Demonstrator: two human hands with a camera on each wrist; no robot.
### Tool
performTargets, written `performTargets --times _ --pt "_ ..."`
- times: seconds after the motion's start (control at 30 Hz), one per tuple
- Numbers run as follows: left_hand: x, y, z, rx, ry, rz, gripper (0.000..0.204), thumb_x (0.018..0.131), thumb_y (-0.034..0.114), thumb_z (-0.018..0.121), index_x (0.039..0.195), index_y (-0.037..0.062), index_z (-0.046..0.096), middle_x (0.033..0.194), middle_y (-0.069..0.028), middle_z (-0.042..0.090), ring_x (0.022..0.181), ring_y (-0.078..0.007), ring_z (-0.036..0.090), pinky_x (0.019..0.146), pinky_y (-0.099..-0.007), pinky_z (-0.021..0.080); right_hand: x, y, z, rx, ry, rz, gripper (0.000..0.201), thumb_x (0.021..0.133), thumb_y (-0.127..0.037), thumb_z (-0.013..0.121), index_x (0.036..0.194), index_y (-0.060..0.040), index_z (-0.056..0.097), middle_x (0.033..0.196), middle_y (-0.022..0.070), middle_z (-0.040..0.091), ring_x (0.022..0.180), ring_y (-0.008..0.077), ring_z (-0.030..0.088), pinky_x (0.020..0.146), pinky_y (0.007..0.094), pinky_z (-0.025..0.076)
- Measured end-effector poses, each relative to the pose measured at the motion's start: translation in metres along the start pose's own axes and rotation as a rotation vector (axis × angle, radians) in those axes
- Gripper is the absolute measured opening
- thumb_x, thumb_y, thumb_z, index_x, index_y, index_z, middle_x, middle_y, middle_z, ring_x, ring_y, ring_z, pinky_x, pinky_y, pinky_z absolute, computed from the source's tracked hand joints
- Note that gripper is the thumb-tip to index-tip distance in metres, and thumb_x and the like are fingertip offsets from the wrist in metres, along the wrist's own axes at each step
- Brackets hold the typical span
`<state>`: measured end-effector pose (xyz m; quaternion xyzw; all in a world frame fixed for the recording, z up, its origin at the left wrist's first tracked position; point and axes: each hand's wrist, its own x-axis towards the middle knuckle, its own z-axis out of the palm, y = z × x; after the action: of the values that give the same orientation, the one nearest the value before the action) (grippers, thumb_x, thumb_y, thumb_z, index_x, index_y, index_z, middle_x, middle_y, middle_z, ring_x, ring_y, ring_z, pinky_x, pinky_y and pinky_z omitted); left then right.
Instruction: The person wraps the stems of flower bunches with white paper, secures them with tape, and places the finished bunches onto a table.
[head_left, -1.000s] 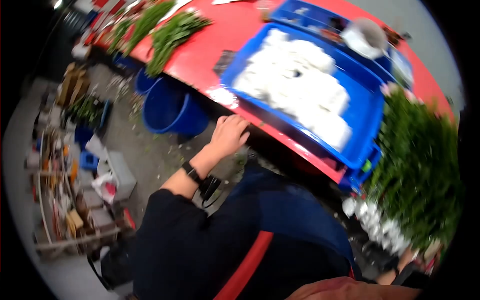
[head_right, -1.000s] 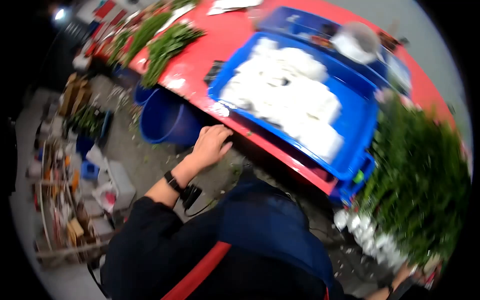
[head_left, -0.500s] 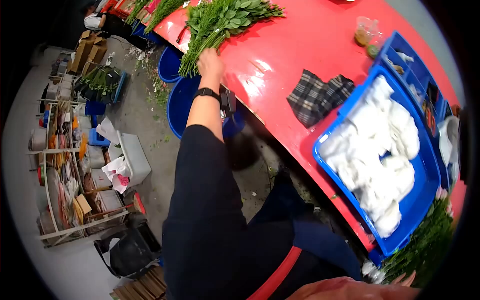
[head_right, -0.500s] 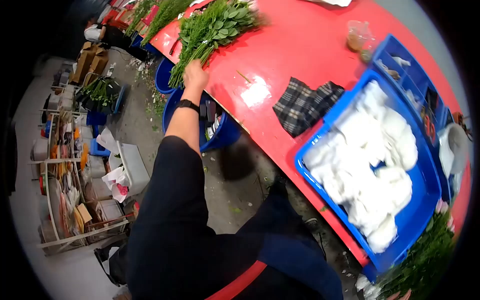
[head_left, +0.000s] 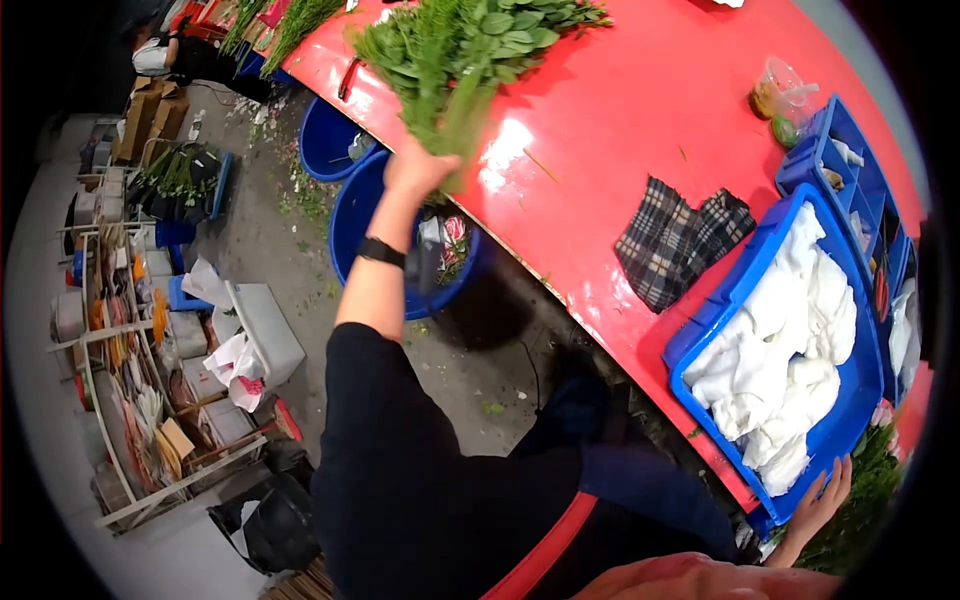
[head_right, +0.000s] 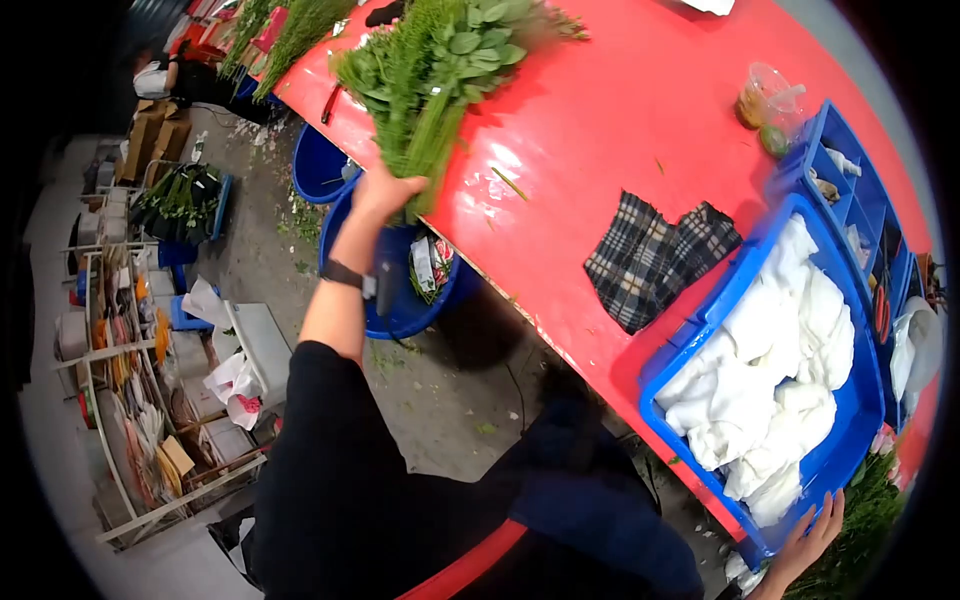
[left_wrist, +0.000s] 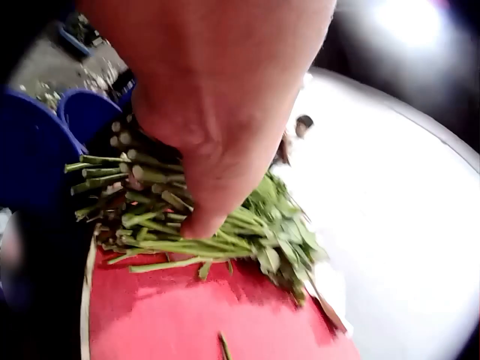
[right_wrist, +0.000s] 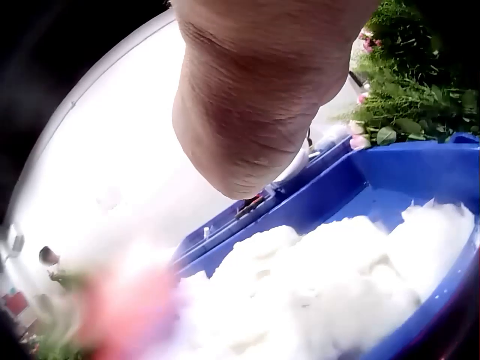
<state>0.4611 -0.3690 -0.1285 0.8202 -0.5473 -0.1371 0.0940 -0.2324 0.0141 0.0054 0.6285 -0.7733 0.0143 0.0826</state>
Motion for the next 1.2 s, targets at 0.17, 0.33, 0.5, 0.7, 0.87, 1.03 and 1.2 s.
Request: performTargets --times 0.17,0.33,0.5,0.7,0.87,1.03,1.2 --pt "-0.009 0.051 -0.017 -0.055 -0.156 -0.057 0.073 0.070 0.064 0.068 0.104 -0.0004 0.069 0.099 -0.0213 0.069 0.091 -0.0305 0.068 0.079 -0.0392 0.052 0.029 -0.030 -0.003 0.048 0.071 -0.069 0.031 0.095 -0.003 0.052 0.125 -0.0003 0.054 0.137 0.0170 0.048 0.123 0.0338 0.047 0.100 0.0409 0.040" --pt "0.059 0.035 0.042 -0.158 -0.132 -0.179 0.063 0.071 0.054 0.071 0.100 -0.0027 0.070 0.102 -0.0230 0.068 0.096 -0.0353 0.066 0.085 -0.0422 0.051 0.044 -0.076 -0.008 0.239 0.103 -0.121 0.028 0.093 0.000 0.053 0.121 0.0002 0.056 0.135 0.0174 0.050 0.122 0.0332 0.049 0.098 0.0409 0.042" --pt "0.071 0.035 0.025 -0.594 -0.008 -0.105 0.059 0.069 0.034 0.075 0.106 -0.0116 0.064 0.101 -0.0234 0.068 0.094 -0.0277 0.066 0.081 -0.0358 0.050 0.058 -0.125 -0.021 0.345 0.078 -0.124 0.023 0.090 0.002 0.055 0.113 0.0022 0.059 0.129 0.0177 0.054 0.118 0.0324 0.053 0.098 0.0390 0.042" --pt "-0.024 0.058 -0.024 -0.891 0.303 0.068 0.047 0.072 0.022 0.073 0.103 -0.0098 0.060 0.095 -0.0148 0.067 0.085 -0.0207 0.063 0.076 -0.0354 0.050 0.101 -0.227 -0.028 0.803 -0.155 -0.475 0.025 0.080 0.002 0.064 0.104 0.0023 0.061 0.109 0.0178 0.062 0.100 0.0353 0.060 0.086 0.0381 0.048" --pt "-0.127 0.093 -0.043 -1.239 0.308 0.251 0.022 0.077 -0.001 0.061 0.099 -0.0039 0.056 0.089 -0.0079 0.062 0.076 -0.0169 0.062 0.066 -0.0319 0.051 0.135 -0.321 -0.010 1.015 -0.030 -0.818 0.028 0.077 -0.012 0.072 0.100 -0.0002 0.061 0.093 0.0134 0.061 0.088 0.0332 0.059 0.076 0.0400 0.049" --pt "-0.224 0.126 -0.045 -1.023 0.634 0.197 0.029 0.085 0.005 0.067 0.104 -0.0058 0.048 0.086 -0.0093 0.063 0.065 -0.0143 0.059 0.057 -0.0290 0.050 0.122 -0.385 -0.014 1.072 0.155 -1.071 0.022 0.073 -0.012 0.070 0.091 -0.0028 0.061 0.081 0.0108 0.055 0.080 0.0325 0.057 0.068 0.0418 0.047" --pt "-0.271 0.099 -0.062 -1.257 0.512 0.126 0.022 0.087 0.008 0.062 0.098 0.0024 0.043 0.071 -0.0107 0.057 0.049 -0.0186 0.055 0.044 -0.0315 0.048 0.077 -0.316 0.006 0.951 -0.217 -1.322 0.016 0.076 -0.013 0.067 0.079 -0.0019 0.056 0.080 0.0142 0.053 0.078 0.0347 0.057 0.068 0.0437 0.048"
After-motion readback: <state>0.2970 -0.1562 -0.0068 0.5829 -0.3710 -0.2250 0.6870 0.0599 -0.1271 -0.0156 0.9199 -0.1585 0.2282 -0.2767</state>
